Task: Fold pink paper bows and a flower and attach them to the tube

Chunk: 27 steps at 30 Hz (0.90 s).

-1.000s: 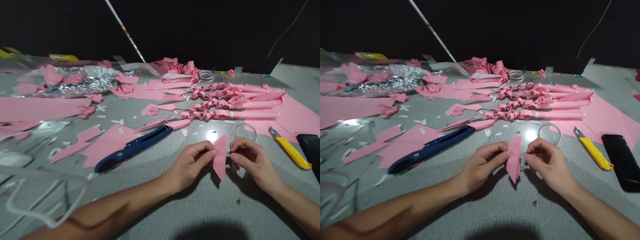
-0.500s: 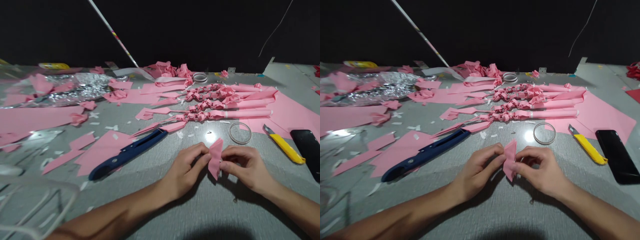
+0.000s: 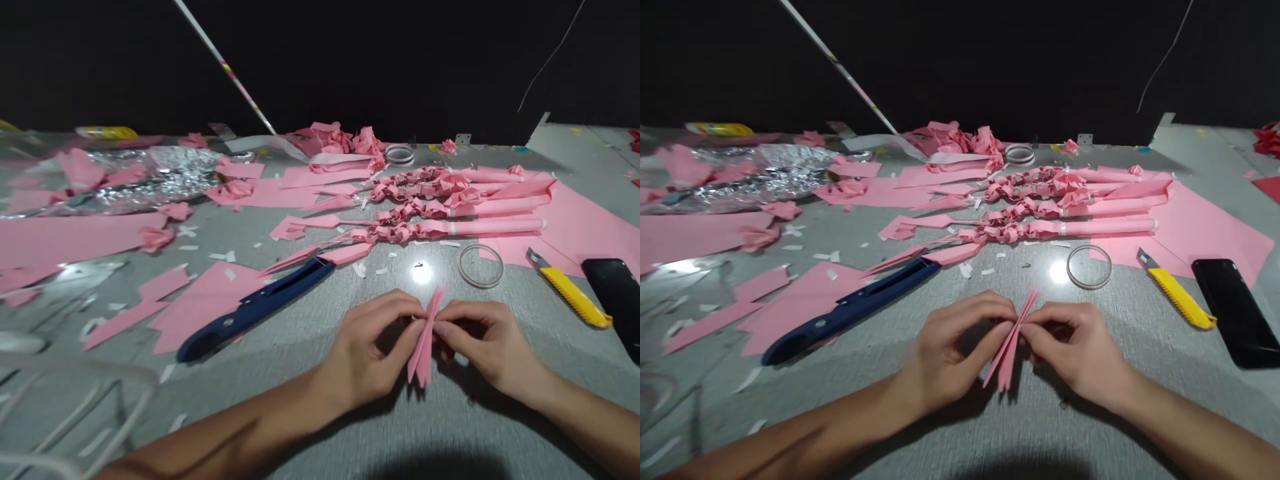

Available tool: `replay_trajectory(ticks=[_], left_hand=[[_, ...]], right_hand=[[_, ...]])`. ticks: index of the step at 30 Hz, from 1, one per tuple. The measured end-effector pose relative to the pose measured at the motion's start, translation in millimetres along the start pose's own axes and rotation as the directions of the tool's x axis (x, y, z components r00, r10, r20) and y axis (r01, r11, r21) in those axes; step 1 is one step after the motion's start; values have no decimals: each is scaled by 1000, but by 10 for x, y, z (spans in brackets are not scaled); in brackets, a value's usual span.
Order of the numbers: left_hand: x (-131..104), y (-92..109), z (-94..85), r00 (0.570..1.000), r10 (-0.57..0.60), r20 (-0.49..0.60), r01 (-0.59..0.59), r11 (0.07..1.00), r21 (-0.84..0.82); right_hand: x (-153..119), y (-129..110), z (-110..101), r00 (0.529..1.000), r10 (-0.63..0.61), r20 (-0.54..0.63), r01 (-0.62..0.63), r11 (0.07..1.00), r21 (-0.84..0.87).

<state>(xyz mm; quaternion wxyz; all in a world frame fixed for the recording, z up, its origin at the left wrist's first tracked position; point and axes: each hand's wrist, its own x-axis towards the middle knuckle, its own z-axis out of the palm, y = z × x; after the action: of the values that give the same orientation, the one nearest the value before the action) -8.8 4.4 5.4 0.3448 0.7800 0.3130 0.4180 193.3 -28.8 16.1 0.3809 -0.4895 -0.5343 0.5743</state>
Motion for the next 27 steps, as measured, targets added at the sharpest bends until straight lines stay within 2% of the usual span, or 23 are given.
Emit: replay_trajectory(ticks=[3,6,10,22,27], left_hand=[[0,23,-12,999,26,47,-25,1000,-12],[-3,21,1,999,15,41,-17,999,46],[2,20,34,999,24,36,-28,995,101],[-18,34,71,999,-33,27,33,999,15],[9,52,59,995,-92,40,94,995,-45]], right_hand=[[-9,39,15,992,-121,-45,114,984,-135],[-11,82,20,963,-260,-70,235,938,-254],[-18,114,25,927,-367,-73,321,881,-348],[-20,149,60,884,-457,-101,378,824,-423],[-8,118,55,889,-445,-108,370,837,-403]])
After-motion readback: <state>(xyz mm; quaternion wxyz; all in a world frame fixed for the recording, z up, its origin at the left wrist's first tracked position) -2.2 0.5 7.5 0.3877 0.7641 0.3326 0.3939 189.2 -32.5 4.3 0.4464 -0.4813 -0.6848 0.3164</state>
